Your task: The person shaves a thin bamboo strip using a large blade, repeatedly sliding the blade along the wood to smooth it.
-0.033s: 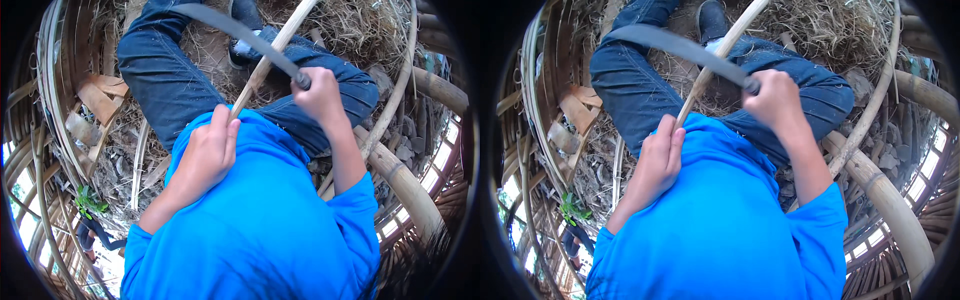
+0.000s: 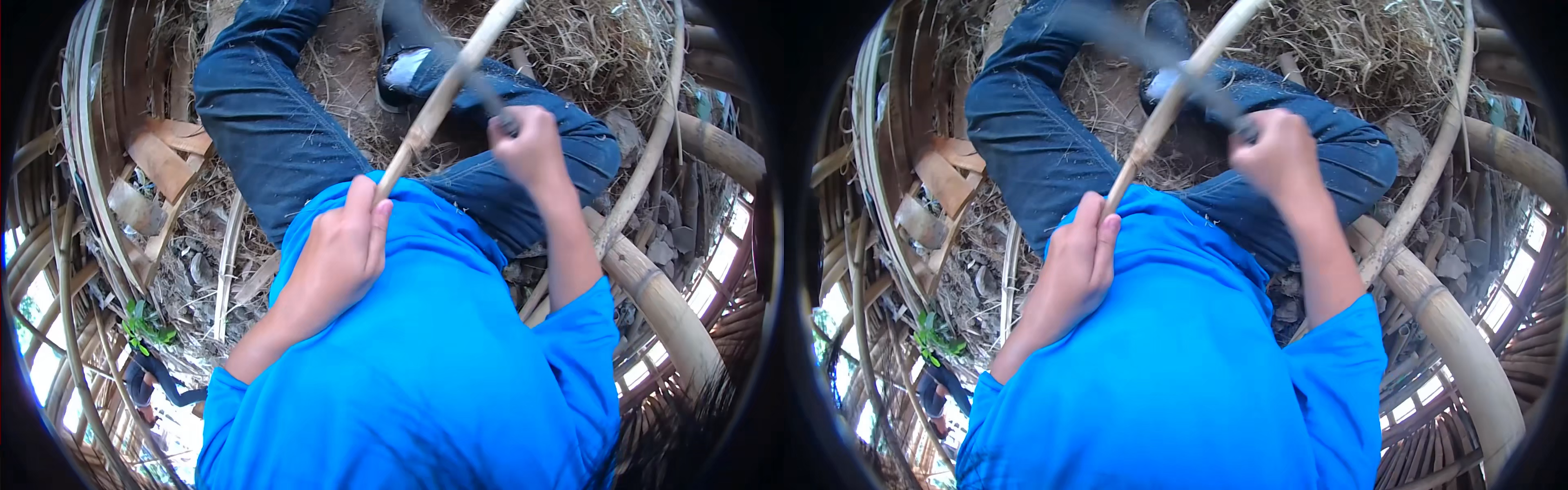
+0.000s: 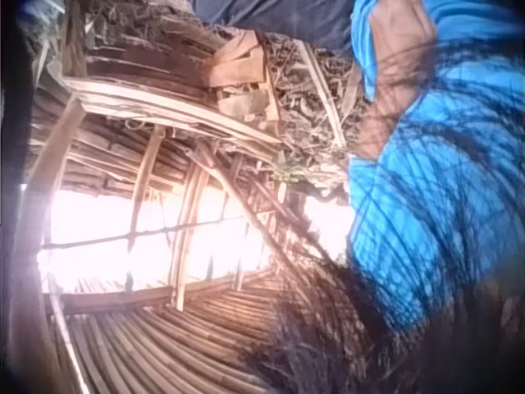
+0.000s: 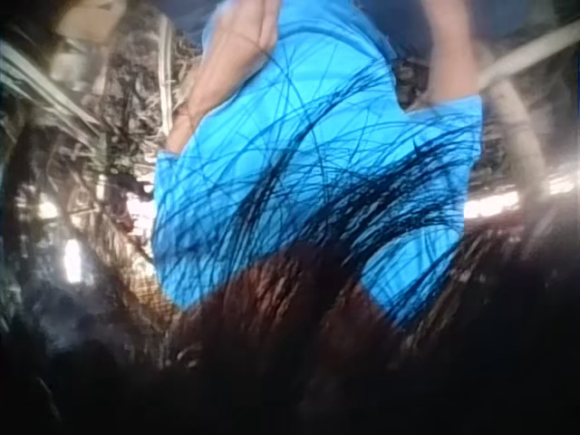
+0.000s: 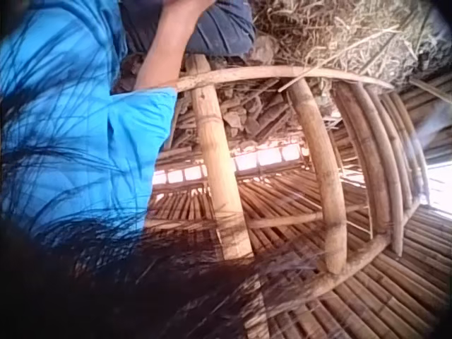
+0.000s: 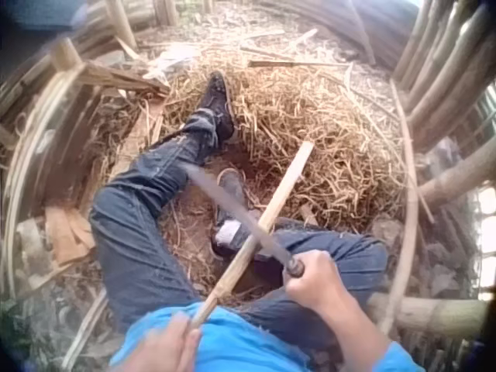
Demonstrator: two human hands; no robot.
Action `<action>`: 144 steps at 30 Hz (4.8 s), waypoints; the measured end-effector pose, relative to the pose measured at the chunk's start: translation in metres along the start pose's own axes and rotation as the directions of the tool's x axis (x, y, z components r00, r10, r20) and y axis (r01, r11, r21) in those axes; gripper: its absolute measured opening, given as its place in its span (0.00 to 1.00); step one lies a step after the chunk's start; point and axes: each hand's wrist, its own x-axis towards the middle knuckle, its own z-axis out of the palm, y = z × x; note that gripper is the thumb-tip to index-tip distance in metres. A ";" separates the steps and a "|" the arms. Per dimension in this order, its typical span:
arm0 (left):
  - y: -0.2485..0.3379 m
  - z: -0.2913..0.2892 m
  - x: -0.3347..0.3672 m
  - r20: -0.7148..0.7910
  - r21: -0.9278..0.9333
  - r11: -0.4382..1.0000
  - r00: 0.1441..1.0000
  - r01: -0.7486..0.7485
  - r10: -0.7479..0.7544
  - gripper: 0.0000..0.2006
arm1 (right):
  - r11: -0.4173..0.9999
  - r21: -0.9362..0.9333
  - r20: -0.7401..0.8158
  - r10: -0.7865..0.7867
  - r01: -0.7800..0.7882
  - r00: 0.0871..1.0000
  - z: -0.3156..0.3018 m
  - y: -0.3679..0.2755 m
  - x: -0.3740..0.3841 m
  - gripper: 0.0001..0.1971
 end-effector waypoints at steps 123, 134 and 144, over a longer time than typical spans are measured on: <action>-0.011 -0.006 0.002 0.358 -0.483 0.832 0.929 0.273 -0.097 0.14 | 0.930 -0.147 -0.695 0.145 -0.337 0.704 -0.126 0.109 0.041 0.15; -0.025 -0.009 0.022 0.726 -0.591 0.442 0.684 0.674 -0.073 0.16 | 0.991 0.134 -0.083 0.044 -0.033 0.996 -0.015 -0.027 -0.038 0.09; 0.001 0.004 0.006 0.129 -0.067 0.997 0.991 0.046 -0.037 0.13 | 0.961 -0.236 0.078 0.166 -0.144 0.983 -0.024 -0.011 -0.016 0.08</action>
